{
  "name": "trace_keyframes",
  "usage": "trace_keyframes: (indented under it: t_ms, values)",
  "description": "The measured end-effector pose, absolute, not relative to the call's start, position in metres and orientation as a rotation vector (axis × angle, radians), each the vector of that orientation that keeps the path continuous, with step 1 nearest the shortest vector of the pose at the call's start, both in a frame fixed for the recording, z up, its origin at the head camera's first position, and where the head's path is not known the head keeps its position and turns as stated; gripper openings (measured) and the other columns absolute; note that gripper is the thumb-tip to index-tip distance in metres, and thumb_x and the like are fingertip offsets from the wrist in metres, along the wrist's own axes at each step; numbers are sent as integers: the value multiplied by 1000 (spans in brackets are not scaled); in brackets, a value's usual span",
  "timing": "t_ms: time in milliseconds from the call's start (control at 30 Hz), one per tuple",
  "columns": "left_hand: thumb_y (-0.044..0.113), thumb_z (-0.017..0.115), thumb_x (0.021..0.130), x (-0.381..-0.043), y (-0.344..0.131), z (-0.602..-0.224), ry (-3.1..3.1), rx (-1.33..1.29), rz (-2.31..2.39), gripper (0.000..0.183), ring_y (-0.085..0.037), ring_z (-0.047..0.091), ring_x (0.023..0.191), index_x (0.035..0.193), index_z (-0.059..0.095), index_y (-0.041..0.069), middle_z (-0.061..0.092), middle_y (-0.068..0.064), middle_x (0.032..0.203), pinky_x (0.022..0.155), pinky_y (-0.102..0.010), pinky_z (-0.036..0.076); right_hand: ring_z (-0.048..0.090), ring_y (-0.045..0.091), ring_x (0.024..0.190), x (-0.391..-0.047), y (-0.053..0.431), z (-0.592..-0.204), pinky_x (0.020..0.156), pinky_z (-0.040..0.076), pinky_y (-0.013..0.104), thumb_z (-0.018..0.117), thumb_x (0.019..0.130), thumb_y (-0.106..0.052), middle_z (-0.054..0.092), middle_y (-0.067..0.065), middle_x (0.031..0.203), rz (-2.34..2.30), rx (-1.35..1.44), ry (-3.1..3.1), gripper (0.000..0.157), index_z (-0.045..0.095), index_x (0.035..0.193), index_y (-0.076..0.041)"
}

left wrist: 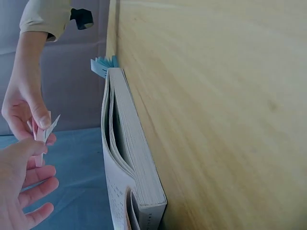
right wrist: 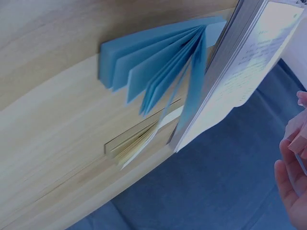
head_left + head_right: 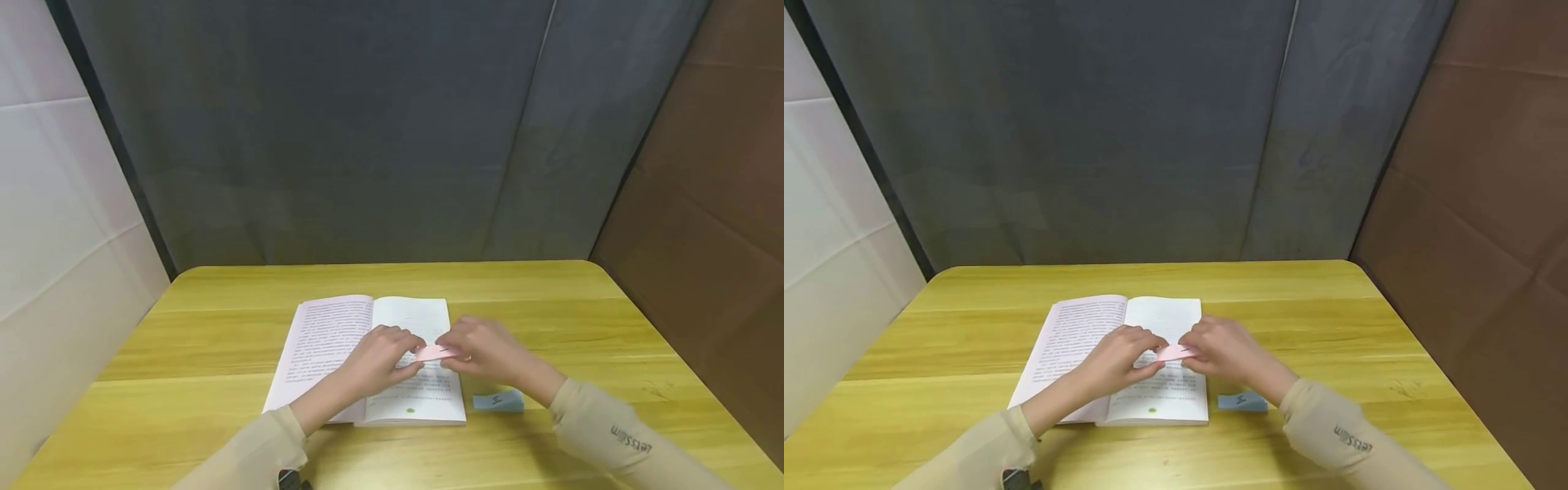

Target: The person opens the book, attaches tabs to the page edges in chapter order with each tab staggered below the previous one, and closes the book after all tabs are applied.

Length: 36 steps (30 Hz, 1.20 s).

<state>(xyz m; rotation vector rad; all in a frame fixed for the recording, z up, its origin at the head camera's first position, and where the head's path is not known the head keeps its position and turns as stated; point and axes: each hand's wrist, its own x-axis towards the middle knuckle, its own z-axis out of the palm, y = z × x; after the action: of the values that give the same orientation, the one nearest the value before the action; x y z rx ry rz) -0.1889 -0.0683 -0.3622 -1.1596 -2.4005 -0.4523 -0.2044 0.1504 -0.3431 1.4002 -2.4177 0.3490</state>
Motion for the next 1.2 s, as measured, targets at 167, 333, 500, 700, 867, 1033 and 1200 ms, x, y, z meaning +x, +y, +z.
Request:
trace_keyframes:
  t_ms: [167,333,500,700,867,1033,1200]
  values:
    - [23,64,78,-183,-71,-362,-2427,-1146,-516,14,-6,55,74,90,63,15,61,9,81,67,-25,43,49,5,70,-201,148,-344,56,40,16,67,75,-29,62,-7,82,370,1411,-2412,24,67,92,-13]
    - [23,64,78,-178,-74,-363,-2431,-1126,-559,16,-6,56,76,91,63,14,62,8,83,71,-26,44,46,4,68,-198,146,-344,54,39,15,68,75,-29,61,-8,80,391,1420,-2391,24,67,92,-12]
    - [22,66,77,-175,-77,-363,-2410,-1115,-588,17,-6,56,76,92,63,14,63,7,84,73,-27,44,47,4,68,-195,146,-343,54,39,15,68,74,-29,61,-8,80,410,1408,-2372,24,67,91,-13]
    - [21,67,76,-171,-82,-363,-2397,-1092,-605,17,-6,56,75,91,63,14,63,7,84,70,-26,43,48,4,70,-193,150,-341,54,40,16,67,74,-35,62,-9,81,403,1372,-2355,26,68,89,-14]
    - [21,67,75,-168,-86,-364,-2385,-1082,-600,17,-6,56,74,91,63,14,62,8,82,70,-26,43,50,5,70,-191,153,-339,54,40,17,63,77,-41,61,-9,80,404,1350,-2325,27,67,84,-15]
    - [22,67,75,-167,-87,-367,-2360,-1103,-605,18,-6,56,74,90,63,14,62,8,82,68,-26,42,51,5,70,-187,152,-337,54,41,18,60,79,-43,61,-10,79,449,1336,-2311,27,66,80,-16]
    - [22,67,75,-166,-85,-370,-2332,-1115,-607,19,-6,56,74,91,63,13,62,8,82,69,-27,42,49,4,67,-182,149,-334,53,40,18,61,80,-38,59,-10,76,497,1312,-2304,22,62,77,-17]
